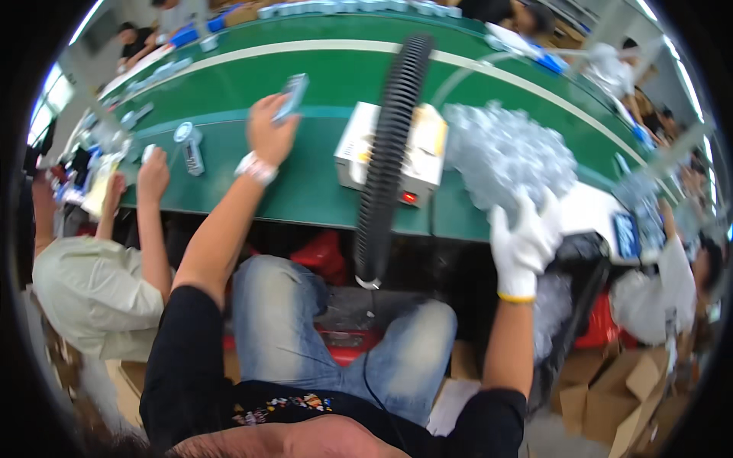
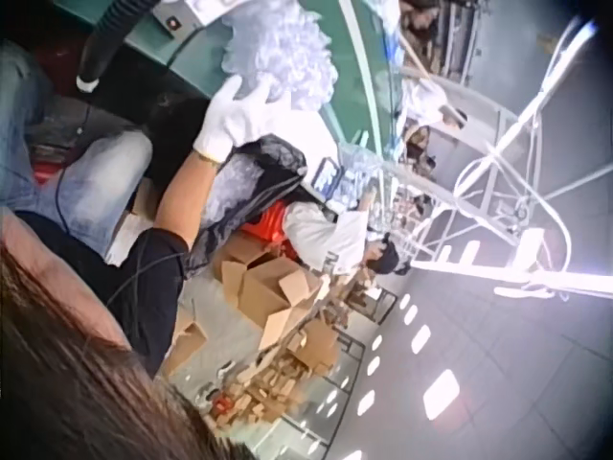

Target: The worker is assembling electronic parts into plastic housings and applying a substance using a tube-fed dispenser.

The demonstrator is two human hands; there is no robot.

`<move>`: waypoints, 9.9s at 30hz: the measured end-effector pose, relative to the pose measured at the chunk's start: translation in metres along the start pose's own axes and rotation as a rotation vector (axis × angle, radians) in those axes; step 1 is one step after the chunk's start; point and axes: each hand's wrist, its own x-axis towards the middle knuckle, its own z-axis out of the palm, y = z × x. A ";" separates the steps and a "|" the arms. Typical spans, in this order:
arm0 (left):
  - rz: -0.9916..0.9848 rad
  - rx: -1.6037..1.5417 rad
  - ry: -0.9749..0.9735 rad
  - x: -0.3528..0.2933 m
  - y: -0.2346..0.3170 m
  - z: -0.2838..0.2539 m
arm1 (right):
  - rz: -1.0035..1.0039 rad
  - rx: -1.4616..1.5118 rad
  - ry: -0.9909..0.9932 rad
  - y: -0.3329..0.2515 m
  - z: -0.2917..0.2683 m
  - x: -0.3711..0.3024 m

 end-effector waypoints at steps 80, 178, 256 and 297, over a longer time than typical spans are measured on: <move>-0.821 -0.710 -0.597 -0.255 0.163 -0.137 | 0.525 1.527 -0.628 -0.206 0.023 -0.203; -0.423 -0.603 0.029 -0.042 -0.031 -0.103 | -0.319 0.055 -0.009 -0.077 0.037 0.082; -0.501 -0.371 0.119 -0.082 0.027 -0.175 | 0.456 0.947 -0.689 -0.068 -0.021 -0.213; -0.008 -0.109 -0.359 -0.166 0.138 -0.133 | -0.138 0.607 0.225 -0.078 -0.020 -0.091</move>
